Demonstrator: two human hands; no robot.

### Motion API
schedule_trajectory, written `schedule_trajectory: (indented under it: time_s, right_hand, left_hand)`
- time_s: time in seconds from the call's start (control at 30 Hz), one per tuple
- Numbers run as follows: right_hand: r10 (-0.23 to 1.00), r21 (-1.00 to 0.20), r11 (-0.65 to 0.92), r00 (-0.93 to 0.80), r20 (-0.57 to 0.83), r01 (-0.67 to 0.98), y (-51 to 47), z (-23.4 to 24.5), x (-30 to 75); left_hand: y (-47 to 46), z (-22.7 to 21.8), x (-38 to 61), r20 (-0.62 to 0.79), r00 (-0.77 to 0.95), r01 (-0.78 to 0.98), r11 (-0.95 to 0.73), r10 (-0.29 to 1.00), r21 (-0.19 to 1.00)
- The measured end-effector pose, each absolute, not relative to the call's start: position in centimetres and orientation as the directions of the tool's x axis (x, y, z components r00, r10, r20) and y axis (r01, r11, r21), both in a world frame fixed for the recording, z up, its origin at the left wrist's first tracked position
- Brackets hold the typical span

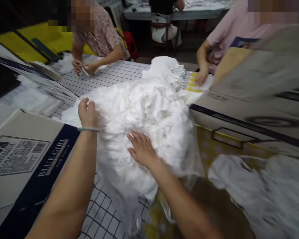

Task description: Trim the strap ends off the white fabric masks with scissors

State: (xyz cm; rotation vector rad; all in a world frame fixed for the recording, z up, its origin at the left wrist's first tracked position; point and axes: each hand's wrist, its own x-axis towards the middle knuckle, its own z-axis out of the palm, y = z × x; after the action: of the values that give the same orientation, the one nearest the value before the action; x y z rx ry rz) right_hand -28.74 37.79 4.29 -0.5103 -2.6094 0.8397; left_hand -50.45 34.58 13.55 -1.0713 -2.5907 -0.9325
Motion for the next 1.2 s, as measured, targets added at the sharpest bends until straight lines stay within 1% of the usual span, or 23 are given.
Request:
schedule_trajectory:
  time_s: [0.07, 0.1, 0.17, 0.2, 0.27, 0.3, 0.37, 0.43, 0.5, 0.57, 0.6, 0.63, 0.67, 0.7, 0.73, 0.77, 0.83, 0.87, 0.97, 1.0, 1.07, 1.13, 1.2]
  right_hand:
    - [0.376, -0.742, 0.66, -0.907, 0.191, 0.118, 38.7, 6.6, -26.5]
    - [0.393, -0.794, 0.603, -0.895, 0.209, 0.08, 39.1, 7.7, -24.8]
    - [0.53, -0.812, 0.575, -0.804, 0.271, 0.106, 39.7, 9.5, -20.3]
    - [0.614, -0.773, 0.607, -0.726, 0.309, 0.184, 39.7, 9.9, -17.6]
    - [0.72, -0.616, 0.664, -0.584, 0.375, 0.424, 39.3, 9.7, -12.1]
    - [0.736, -0.521, 0.671, -0.556, 0.386, 0.528, 38.8, 9.1, -9.6]
    - [0.733, -0.385, 0.679, -0.546, 0.406, 0.625, 37.2, 7.5, -5.9]
    - [0.64, -0.313, 0.763, -0.594, 0.487, 0.566, 35.0, 6.2, -4.7]
    - [0.409, -0.246, 0.912, -0.733, 0.543, 0.327, 32.9, 5.6, -5.7]
    - [0.163, -0.218, 0.974, -0.872, 0.462, 0.067, 32.0, 5.6, -8.3]
    - [0.143, -0.233, 0.971, -0.914, 0.38, 0.055, 32.1, 5.7, -9.8]
    - [0.214, -0.251, 0.958, -0.932, 0.292, 0.142, 32.7, 5.9, -11.2]
    - [0.32, -0.251, 0.931, -0.923, 0.212, 0.265, 33.7, 6.1, -12.3]
    - [0.398, -0.245, 0.904, -0.9, 0.179, 0.35, 35.0, 6.3, -13.2]
    - [0.449, -0.236, 0.882, -0.88, 0.156, 0.408, 36.5, 6.4, -13.8]
    - [0.475, -0.225, 0.87, -0.869, 0.14, 0.439, 38.2, 6.5, -14.0]
    - [0.477, -0.205, 0.87, -0.871, 0.114, 0.449, 41.5, 6.6, -13.7]
    - [0.472, -0.189, 0.873, -0.877, 0.091, 0.45, 43.0, 6.6, -13.4]
    - [0.462, -0.135, 0.878, -0.887, -0.011, 0.459, 46.2, 6.0, -12.5]
    - [0.472, -0.135, 0.871, -0.881, -0.045, 0.473, 46.7, 5.6, -12.4]
    - [0.495, -0.169, 0.849, -0.865, -0.082, 0.501, 47.0, 4.8, -12.8]
    - [0.506, -0.228, 0.831, -0.86, -0.07, 0.508, 46.6, 3.9, -13.7]
    - [0.5, -0.277, 0.827, -0.865, -0.037, 0.49, 46.1, 3.1, -14.8]
  left_hand:
    - [32.2, 12.6, -43.0, 0.41, -0.665, 0.738, 0.468, 0.624, 0.486]
    - [30.5, 11.9, -39.0, 0.401, -0.575, 0.8, 0.387, 0.714, 0.459]
    - [26.7, 9.8, -31.9, 0.21, -0.373, 0.879, 0.272, 0.904, 0.393]
    - [24.8, 8.6, -29.2, 0.126, -0.321, 0.894, 0.257, 0.939, 0.367]
    - [21.8, 6.4, -26.3, 0.001, -0.26, 0.914, 0.246, 0.966, 0.323]
    - [20.8, 5.7, -26.3, -0.024, -0.262, 0.914, 0.256, 0.965, 0.315]
    - [19.8, 5.6, -28.5, -0.022, -0.286, 0.908, 0.278, 0.958, 0.313]
    - [19.7, 7.6, -32.6, 0.03, -0.32, 0.903, 0.295, 0.947, 0.312]
    - [19.9, 11.1, -36.6, 0.133, -0.41, 0.887, 0.36, 0.902, 0.289]
    - [20.2, 14.7, -38.7, 0.3, -0.525, 0.85, 0.471, 0.796, 0.238]
    - [20.3, 16.0, -38.7, 0.39, -0.556, 0.83, 0.517, 0.734, 0.208]
    - [20.5, 16.8, -38.0, 0.468, -0.55, 0.824, 0.539, 0.691, 0.173]
    - [20.7, 16.9, -36.8, 0.509, -0.512, 0.84, 0.527, 0.692, 0.128]
    - [20.9, 16.4, -35.3, 0.482, -0.429, 0.887, 0.456, 0.764, 0.066]
    - [21.2, 15.4, -33.8, 0.363, -0.32, 0.942, 0.334, 0.875, 0.025]
    - [21.5, 14.1, -32.7, 0.273, -0.25, 0.966, 0.257, 0.929, 0.012]
    - [22.1, 11.5, -32.7, 0.138, -0.237, 0.971, 0.239, 0.962, -0.002]
    - [22.4, 10.7, -33.9, 0.123, -0.266, 0.963, 0.269, 0.956, -0.014]
    - [22.8, 11.1, -40.1, 0.222, -0.456, 0.879, 0.476, 0.862, -0.043]
    - [22.9, 11.8, -41.9, 0.281, -0.532, 0.827, 0.561, 0.799, -0.031]
    - [23.1, 12.9, -43.3, 0.353, -0.603, 0.762, 0.647, 0.716, -0.01]
    - [23.6, 12.8, -41.3, 0.404, -0.567, 0.782, 0.623, 0.718, -0.009]
    - [24.3, 11.0, -36.8, 0.422, -0.413, 0.882, 0.47, 0.807, -0.035]
